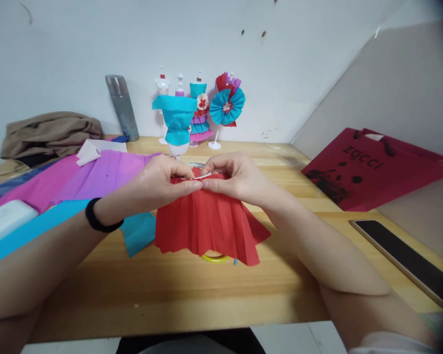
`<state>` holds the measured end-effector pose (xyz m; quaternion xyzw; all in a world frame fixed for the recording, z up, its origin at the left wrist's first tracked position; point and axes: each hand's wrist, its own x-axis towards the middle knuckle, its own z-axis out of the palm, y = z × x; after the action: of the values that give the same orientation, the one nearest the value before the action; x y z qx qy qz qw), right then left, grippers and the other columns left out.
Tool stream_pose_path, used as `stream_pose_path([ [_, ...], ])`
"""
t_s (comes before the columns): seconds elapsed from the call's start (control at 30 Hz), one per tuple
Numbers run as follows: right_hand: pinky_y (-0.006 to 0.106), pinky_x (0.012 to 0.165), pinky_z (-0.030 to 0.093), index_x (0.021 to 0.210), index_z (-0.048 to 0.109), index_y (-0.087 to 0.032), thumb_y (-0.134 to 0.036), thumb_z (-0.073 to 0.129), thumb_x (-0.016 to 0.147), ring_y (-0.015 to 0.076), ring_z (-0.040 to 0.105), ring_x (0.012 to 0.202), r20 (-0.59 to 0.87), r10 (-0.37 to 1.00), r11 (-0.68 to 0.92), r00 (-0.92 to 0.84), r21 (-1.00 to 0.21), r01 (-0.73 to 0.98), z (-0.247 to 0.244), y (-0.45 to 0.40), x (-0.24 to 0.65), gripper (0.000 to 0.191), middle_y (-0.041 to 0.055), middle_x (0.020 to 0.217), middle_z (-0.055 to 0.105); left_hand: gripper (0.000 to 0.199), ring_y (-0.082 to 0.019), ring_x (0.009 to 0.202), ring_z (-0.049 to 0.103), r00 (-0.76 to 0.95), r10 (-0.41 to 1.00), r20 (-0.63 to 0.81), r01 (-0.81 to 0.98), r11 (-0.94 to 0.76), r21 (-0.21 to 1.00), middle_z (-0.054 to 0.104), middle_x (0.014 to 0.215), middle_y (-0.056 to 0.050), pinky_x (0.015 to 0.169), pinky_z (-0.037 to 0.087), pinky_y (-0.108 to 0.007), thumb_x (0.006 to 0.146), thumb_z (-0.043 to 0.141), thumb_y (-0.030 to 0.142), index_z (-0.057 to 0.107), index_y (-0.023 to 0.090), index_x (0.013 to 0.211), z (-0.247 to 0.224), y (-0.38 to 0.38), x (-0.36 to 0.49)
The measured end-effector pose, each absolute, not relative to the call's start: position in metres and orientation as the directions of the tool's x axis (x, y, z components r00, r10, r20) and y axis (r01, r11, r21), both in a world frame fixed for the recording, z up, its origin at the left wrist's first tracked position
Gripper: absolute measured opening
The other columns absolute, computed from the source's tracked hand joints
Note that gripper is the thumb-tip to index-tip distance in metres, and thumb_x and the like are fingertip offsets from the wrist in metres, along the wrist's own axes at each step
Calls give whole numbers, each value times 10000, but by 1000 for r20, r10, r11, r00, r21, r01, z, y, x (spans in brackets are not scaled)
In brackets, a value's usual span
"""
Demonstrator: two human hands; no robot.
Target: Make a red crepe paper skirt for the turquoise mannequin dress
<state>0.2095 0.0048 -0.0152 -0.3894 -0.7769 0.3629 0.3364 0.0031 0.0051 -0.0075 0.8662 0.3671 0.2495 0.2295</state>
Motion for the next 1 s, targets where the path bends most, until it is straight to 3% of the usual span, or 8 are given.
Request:
stream_pose_path([
  [0.2,285,617,420,782,695,-174,-327,707,755,148,573,669,229,841,418,-490,-850,321,-11,3,211,156,21,743,674,310,-89,520,387,678,721,145,501,-597,626,438,547,33,501,284,-233,865,457,330,565,175,620,8,2,-2],
  [0.57,275,568,353,925,676,-172,-277,706,785,119,464,576,279,873,437,-400,-813,386,-11,1,211,178,-49,615,501,304,-96,536,393,645,719,259,566,-677,470,429,554,29,523,294,-245,860,432,303,548,175,610,7,5,-3],
  [1.0,273,560,336,862,617,-196,-266,702,792,119,441,563,333,879,458,-341,-789,410,-10,-2,208,130,-62,581,456,293,-97,539,400,616,721,319,560,-685,467,461,554,31,526,291,-248,867,446,276,554,175,614,3,7,-2],
])
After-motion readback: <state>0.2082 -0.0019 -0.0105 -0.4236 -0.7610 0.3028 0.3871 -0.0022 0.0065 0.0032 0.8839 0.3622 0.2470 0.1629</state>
